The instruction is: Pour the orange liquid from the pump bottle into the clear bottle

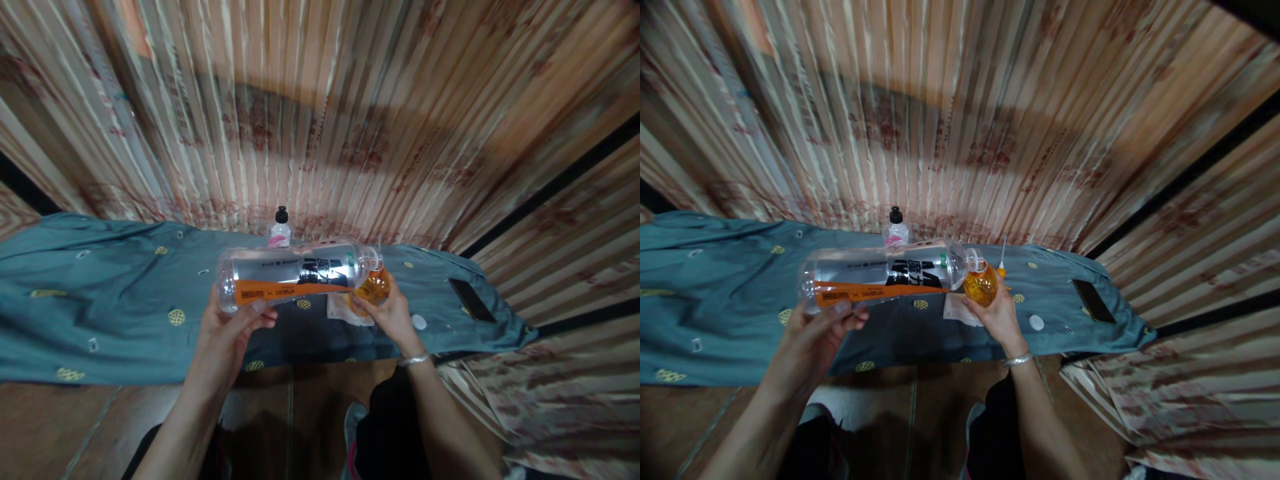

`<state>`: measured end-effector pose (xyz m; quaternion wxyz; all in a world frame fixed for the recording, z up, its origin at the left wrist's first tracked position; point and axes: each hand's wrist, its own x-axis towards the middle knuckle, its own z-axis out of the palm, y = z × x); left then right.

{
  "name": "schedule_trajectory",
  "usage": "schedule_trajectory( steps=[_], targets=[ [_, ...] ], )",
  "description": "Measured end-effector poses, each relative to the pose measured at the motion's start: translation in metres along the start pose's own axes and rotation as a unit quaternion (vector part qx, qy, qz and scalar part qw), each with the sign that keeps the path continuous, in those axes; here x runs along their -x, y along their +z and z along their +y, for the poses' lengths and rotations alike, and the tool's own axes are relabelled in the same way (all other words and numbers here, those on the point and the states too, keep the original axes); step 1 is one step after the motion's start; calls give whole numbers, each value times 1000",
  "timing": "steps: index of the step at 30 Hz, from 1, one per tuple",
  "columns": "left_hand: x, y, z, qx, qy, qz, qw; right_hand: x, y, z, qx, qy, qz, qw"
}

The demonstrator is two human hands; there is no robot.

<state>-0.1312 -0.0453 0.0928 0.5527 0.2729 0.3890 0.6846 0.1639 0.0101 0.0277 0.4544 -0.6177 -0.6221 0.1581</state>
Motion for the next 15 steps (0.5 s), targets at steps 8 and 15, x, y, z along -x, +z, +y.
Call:
schedule_trajectory(
  steps=[8,15],
  targets=[
    [1,0,1,1,2,0,1000,1,-1,-1,5,7,1,1000],
    [0,-1,-1,0,-1,-2,1000,1,-1,5,19,5,-2,1000]
  ],
)
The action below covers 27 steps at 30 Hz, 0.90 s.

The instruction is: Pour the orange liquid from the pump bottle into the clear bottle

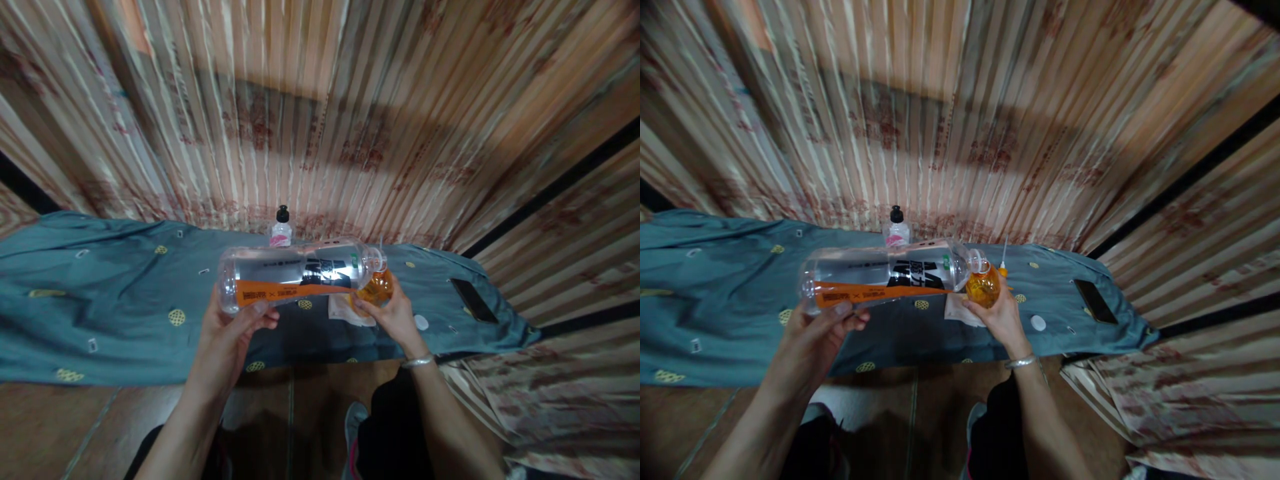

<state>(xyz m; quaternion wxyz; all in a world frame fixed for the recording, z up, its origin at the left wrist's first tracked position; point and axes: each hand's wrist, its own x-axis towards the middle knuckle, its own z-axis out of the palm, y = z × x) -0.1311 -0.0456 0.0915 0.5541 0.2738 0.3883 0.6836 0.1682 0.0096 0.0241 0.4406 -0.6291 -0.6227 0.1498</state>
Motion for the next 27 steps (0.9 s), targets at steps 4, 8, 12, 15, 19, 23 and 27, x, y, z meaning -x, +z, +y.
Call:
schedule_trajectory(
  steps=[4,8,12,15,19,23,27],
  targets=[
    [0,1,1,-3,3,2,1000,1,0,0,12,3,-3,1000],
    [-1,-3,0,-13,8,-9,1000,2,1,-1,15,2,5,1000],
    [-1,-6,-3,-20,8,-37,999,2,0,-1,15,3,3,1000],
    [-2,-4,-4,-16,14,-30,999,2,-2,-1,15,6,3,1000],
    [-3,-1,-4,-9,12,-19,1000,2,-2,-1,7,11,8,1000],
    [-3,-1,-5,-9,5,-18,1000,1,-2,-1,-2,15,8,1000],
    [-2,1,-4,-11,5,-12,1000,1,-2,-1,-6,12,13,1000]
  ],
)
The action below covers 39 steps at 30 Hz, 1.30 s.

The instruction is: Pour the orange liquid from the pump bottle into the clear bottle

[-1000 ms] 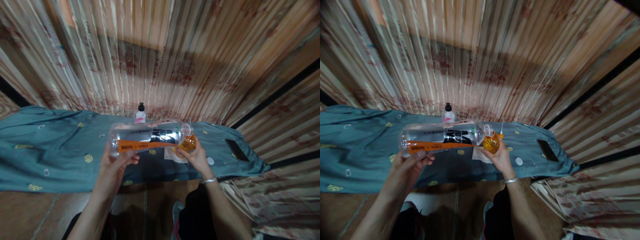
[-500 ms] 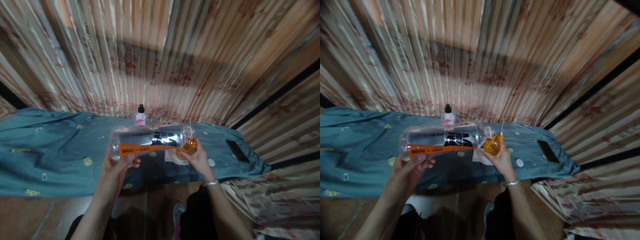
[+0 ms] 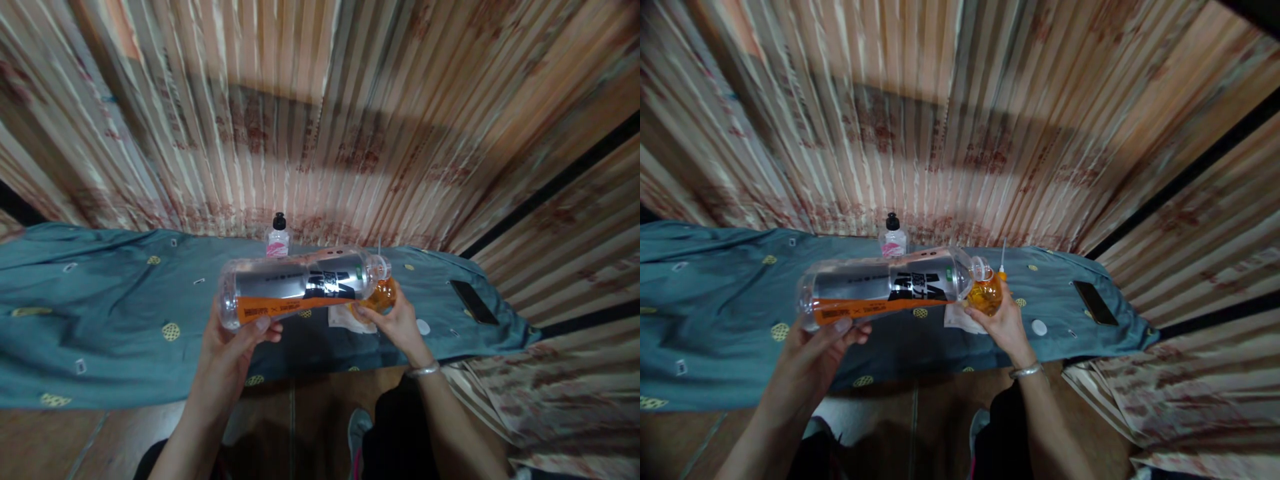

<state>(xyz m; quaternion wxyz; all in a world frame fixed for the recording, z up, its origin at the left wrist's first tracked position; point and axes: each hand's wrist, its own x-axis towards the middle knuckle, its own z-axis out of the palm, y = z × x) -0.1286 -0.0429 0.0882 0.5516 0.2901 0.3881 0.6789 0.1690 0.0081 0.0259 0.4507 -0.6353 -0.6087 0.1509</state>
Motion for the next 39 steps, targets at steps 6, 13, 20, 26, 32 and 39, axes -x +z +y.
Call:
schedule_trajectory(
  steps=[6,13,20,26,32,39],
  targets=[
    [1,4,3,-16,-5,13,1000,0,-1,0,0,-1,-2,1000],
    [1,1,3,-30,4,7,1000,2,-1,-1,9,-7,1,1000],
    [1,-4,1,-44,8,-11,999,2,-2,-1,20,-1,-2,1000],
    [2,-6,0,-24,3,-11,1000,2,-2,-3,17,-8,-10,1000],
    [2,-4,1,-25,0,-14,1000,2,-2,-3,15,-3,-6,1000],
    [0,-10,-6,-5,1,-20,1000,2,-1,-4,18,6,-7,1000]
  ],
)
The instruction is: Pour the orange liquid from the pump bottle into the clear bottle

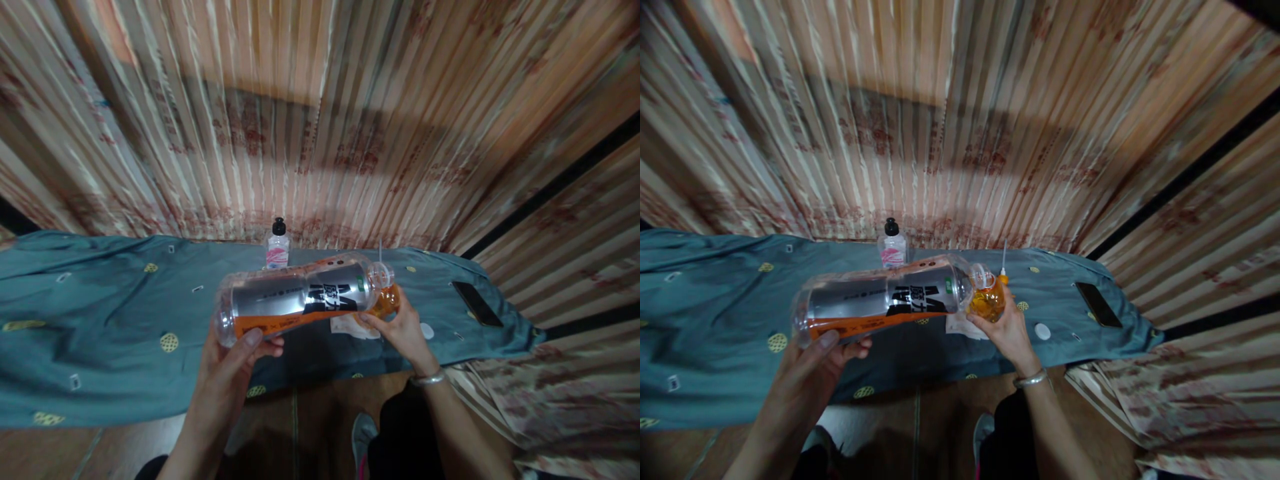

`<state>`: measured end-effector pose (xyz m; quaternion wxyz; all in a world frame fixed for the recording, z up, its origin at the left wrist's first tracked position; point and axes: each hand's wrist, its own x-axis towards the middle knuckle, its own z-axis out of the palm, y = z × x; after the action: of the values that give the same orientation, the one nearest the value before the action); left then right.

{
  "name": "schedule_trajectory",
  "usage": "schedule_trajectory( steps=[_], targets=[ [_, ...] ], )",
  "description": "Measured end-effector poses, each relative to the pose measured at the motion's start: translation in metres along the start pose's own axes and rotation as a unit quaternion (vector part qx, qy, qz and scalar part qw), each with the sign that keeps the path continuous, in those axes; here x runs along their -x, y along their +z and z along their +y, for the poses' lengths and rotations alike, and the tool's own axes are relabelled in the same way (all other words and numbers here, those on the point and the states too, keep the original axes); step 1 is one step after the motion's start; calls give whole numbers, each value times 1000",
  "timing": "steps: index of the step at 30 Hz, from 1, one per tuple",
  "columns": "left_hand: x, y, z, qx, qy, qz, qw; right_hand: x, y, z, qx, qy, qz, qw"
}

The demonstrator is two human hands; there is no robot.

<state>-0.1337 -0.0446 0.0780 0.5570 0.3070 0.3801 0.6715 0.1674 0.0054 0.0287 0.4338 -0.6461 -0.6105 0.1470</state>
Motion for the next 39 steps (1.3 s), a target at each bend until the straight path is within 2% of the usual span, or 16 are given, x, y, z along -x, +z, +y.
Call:
schedule_trajectory(
  steps=[14,30,39],
  targets=[
    [-1,0,1,1,1,-7,1000,0,-1,-4,-5,0,5,1000],
    [-2,6,8,-14,-26,38,999,-1,1,-1,0,-9,3,1000],
    [-3,6,7,-24,-30,37,999,-1,1,0,-7,-17,8,1000]
  ],
)
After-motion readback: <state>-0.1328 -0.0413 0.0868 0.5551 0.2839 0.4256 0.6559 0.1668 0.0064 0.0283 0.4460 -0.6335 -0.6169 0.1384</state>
